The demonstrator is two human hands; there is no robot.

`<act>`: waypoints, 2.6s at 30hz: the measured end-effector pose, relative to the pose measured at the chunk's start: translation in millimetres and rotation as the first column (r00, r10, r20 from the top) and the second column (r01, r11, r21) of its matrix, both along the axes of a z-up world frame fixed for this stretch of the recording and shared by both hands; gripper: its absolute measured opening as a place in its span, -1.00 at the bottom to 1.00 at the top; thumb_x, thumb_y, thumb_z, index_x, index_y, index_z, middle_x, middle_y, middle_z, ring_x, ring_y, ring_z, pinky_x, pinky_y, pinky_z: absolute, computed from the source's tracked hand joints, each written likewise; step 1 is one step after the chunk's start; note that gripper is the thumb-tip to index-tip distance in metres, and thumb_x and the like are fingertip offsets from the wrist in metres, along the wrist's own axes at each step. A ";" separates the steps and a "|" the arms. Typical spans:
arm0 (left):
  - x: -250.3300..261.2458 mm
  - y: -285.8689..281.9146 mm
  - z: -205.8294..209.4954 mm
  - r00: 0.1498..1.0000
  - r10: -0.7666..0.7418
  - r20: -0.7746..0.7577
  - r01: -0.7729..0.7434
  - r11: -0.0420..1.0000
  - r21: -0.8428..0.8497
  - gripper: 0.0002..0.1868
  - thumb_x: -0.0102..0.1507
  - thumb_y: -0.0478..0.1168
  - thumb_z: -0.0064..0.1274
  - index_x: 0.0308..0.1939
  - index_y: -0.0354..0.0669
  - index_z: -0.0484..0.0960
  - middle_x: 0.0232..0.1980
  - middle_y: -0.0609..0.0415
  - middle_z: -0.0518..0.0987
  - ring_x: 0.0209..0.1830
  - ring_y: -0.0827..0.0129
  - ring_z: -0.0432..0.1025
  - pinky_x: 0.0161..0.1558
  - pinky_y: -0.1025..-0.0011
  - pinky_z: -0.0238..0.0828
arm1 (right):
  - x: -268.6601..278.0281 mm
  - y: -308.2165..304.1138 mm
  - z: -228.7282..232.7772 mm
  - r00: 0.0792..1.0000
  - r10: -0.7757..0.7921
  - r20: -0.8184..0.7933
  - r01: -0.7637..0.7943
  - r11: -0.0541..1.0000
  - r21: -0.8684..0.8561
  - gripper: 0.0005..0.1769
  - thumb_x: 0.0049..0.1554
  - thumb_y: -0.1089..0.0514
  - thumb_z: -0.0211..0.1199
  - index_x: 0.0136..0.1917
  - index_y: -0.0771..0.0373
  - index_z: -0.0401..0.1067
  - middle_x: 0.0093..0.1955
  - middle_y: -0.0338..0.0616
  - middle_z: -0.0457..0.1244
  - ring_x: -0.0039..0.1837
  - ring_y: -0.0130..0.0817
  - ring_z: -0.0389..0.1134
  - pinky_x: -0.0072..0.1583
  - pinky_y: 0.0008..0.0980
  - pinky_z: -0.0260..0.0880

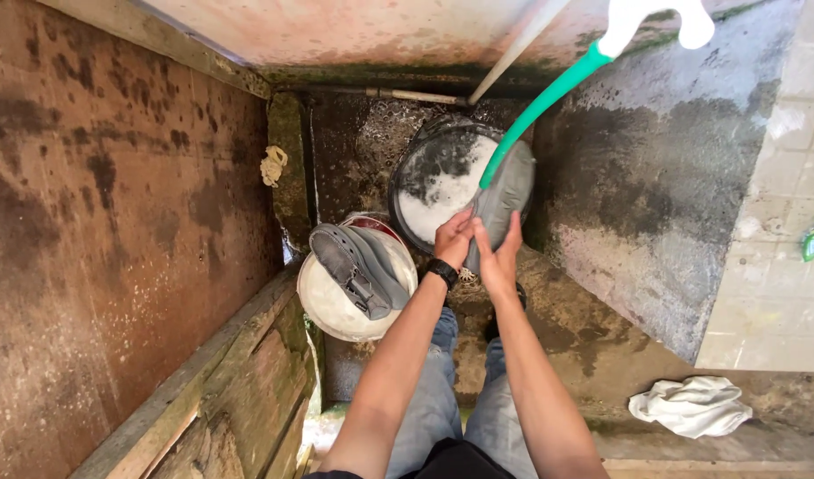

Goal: Washing a pair of shoes using a water hose and a bucket in a concrete wash area.

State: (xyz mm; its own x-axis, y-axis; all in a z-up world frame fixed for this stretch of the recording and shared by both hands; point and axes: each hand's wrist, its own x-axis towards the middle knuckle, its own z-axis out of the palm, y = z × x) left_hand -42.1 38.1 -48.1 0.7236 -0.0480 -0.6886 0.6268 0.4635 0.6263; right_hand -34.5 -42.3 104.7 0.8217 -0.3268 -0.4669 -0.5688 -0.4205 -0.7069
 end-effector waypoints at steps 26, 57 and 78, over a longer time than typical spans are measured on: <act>64.0 17.1 64.1 0.986 -0.086 -0.141 0.100 0.990 0.096 0.05 0.14 0.18 0.33 0.48 -0.40 0.24 0.33 -0.16 0.46 0.23 0.26 0.38 0.20 0.27 0.30 | -4.1 -41.3 99.7 0.974 0.220 -0.058 -0.216 0.974 0.066 0.18 -0.21 0.18 0.48 0.63 0.12 0.04 0.40 0.03 0.27 0.39 -0.21 0.33 0.39 -0.27 0.30; 68.1 -19.4 18.7 0.997 0.078 0.013 -0.076 0.899 0.430 -0.31 0.25 -0.01 0.23 0.39 -0.20 0.39 0.33 -0.15 0.49 0.34 0.10 0.34 0.33 0.17 0.22 | -75.0 -79.7 3.0 0.963 -0.240 -0.122 0.257 0.955 0.148 -0.49 0.21 0.15 0.32 0.40 0.24 0.41 0.25 -0.07 0.40 0.20 -0.39 0.38 0.26 -0.36 0.37; 50.1 20.3 62.3 0.971 -0.203 0.123 0.137 0.903 0.408 -0.09 0.39 -0.12 -0.10 0.68 -0.12 -0.31 0.68 -0.20 -0.03 0.62 0.07 -0.04 0.50 0.22 -0.06 | 94.5 11.8 -112.3 0.976 -0.217 0.019 0.205 0.947 0.249 -0.47 0.16 0.29 0.18 0.41 0.39 0.35 0.10 -0.01 0.42 0.05 -0.36 0.39 0.10 -0.34 0.41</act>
State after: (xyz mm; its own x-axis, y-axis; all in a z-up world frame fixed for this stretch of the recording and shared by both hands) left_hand 8.1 58.4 14.2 0.8298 0.0711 -0.5535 0.5509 0.0537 0.8328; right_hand 60.0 -30.6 -7.6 0.7686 -0.3760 -0.5176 -0.5906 -0.1060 -0.8000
